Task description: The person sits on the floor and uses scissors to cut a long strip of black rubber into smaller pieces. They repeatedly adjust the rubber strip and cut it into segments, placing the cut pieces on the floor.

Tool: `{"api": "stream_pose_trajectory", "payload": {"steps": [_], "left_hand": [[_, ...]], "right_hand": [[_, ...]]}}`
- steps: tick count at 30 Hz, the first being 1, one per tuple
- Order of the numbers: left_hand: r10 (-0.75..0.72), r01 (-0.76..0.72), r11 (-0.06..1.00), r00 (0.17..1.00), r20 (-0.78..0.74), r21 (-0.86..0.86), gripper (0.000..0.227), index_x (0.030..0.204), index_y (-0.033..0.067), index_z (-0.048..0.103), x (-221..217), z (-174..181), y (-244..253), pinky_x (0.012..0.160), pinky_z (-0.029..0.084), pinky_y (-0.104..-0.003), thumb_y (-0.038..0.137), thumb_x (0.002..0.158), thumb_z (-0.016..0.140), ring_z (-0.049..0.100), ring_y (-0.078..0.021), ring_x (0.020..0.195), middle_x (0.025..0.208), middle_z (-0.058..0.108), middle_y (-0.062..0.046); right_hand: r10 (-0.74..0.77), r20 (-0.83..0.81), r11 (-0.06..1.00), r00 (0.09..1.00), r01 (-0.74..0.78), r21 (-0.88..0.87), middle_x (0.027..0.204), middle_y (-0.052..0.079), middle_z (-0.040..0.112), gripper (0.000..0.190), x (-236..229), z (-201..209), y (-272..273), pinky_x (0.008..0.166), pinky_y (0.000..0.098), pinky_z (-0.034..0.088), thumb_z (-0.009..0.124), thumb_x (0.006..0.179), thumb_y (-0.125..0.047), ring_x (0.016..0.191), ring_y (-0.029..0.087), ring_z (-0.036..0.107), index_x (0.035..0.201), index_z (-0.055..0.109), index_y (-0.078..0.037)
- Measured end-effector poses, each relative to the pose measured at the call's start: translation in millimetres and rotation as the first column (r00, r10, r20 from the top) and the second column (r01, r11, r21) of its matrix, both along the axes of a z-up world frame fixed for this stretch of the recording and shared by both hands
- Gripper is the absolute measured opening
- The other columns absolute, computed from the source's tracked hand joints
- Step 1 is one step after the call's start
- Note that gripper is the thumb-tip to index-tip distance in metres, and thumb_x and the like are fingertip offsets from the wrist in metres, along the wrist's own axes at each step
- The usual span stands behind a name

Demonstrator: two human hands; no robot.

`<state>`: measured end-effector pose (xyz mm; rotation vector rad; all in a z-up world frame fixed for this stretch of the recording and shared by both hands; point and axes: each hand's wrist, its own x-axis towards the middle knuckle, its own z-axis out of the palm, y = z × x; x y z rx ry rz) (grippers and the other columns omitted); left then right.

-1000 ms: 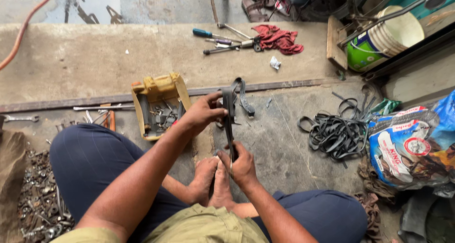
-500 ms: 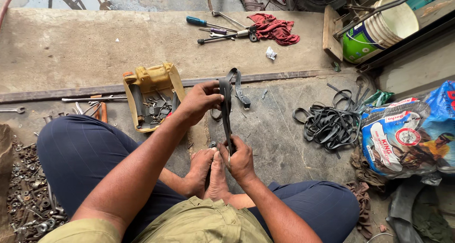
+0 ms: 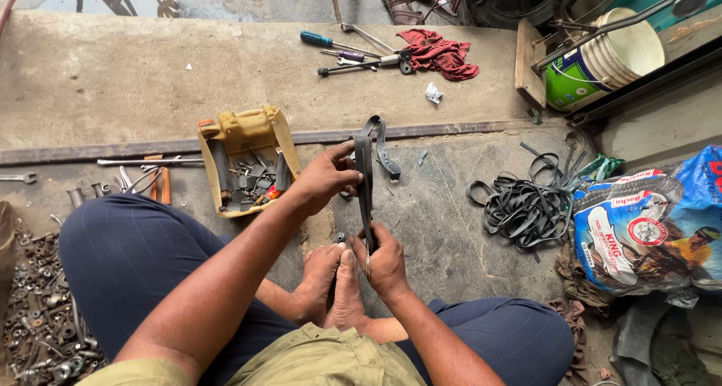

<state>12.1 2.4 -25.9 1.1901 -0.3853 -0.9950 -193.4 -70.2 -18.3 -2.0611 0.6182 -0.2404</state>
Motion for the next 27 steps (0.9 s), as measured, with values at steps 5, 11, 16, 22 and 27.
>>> {"api": "stream_pose_trajectory", "payload": {"steps": [5, 11, 16, 22, 27], "left_hand": [[0.067, -0.07, 0.997, 0.995, -0.076, -0.034, 0.06, 0.146, 0.0047, 0.057, 7.0, -21.5, -3.7, 0.069, 0.059, -0.028, -0.002, 0.088, 0.069, 0.069, -0.0151, 0.081, 0.097, 0.07, -0.008], [0.014, -0.015, 1.0, 1.0, -0.021, -0.024, 0.056, 0.143, 0.0052, 0.058, 5.3, -20.0, -3.1, 0.07, 0.058, -0.029, -0.002, 0.089, 0.069, 0.07, -0.0146, 0.084, 0.097, 0.073, -0.007], [-0.029, 0.027, 0.999, 0.999, 0.04, 0.041, 0.067, 0.149, 0.0121, 0.049, -3.0, -10.4, -1.1, 0.07, 0.06, -0.031, 0.001, 0.086, 0.069, 0.069, -0.0159, 0.081, 0.09, 0.07, -0.007], [0.033, -0.033, 0.999, 0.999, 0.004, 0.017, 0.064, 0.148, 0.0079, 0.055, 5.2, -17.7, -4.8, 0.071, 0.058, -0.029, 0.001, 0.087, 0.07, 0.067, -0.015, 0.083, 0.096, 0.07, -0.007], [0.076, -0.093, 0.989, 0.987, -0.138, -0.116, 0.051, 0.142, -0.0022, 0.06, 12.5, -18.6, -2.9, 0.071, 0.057, -0.028, -0.002, 0.092, 0.068, 0.069, -0.0138, 0.086, 0.102, 0.074, -0.006]], "right_hand": [[-0.008, -0.011, 1.0, 1.0, 0.008, -0.005, 0.058, 0.006, 0.059, 0.028, -2.7, -4.0, 1.7, 0.052, 0.0348, 0.047, 0.08, 0.088, -0.028, 0.052, 0.013, 0.055, 0.089, 0.066, -0.004], [-0.021, -0.047, 0.999, 0.999, 0.023, 0.042, 0.06, 0.004, 0.06, 0.033, -3.3, -4.7, 1.8, 0.054, 0.033, 0.049, 0.081, 0.086, -0.033, 0.055, 0.012, 0.057, 0.097, 0.066, -0.006], [-0.031, -0.051, 0.999, 0.998, 0.032, 0.023, 0.06, 0.005, 0.057, 0.034, -3.2, -5.6, 0.0, 0.054, 0.0339, 0.048, 0.082, 0.086, -0.033, 0.055, 0.014, 0.055, 0.095, 0.066, -0.005], [0.0, -0.017, 1.0, 1.0, 0.0, -0.001, 0.061, 0.004, 0.061, 0.027, -2.8, -7.1, -0.8, 0.053, 0.0343, 0.049, 0.078, 0.089, -0.028, 0.054, 0.014, 0.06, 0.089, 0.065, -0.005], [0.029, -0.011, 1.0, 1.0, -0.029, -0.013, 0.06, 0.005, 0.06, 0.028, -4.7, -6.5, -3.3, 0.052, 0.0349, 0.047, 0.079, 0.089, -0.029, 0.053, 0.014, 0.056, 0.092, 0.067, -0.005]]}}
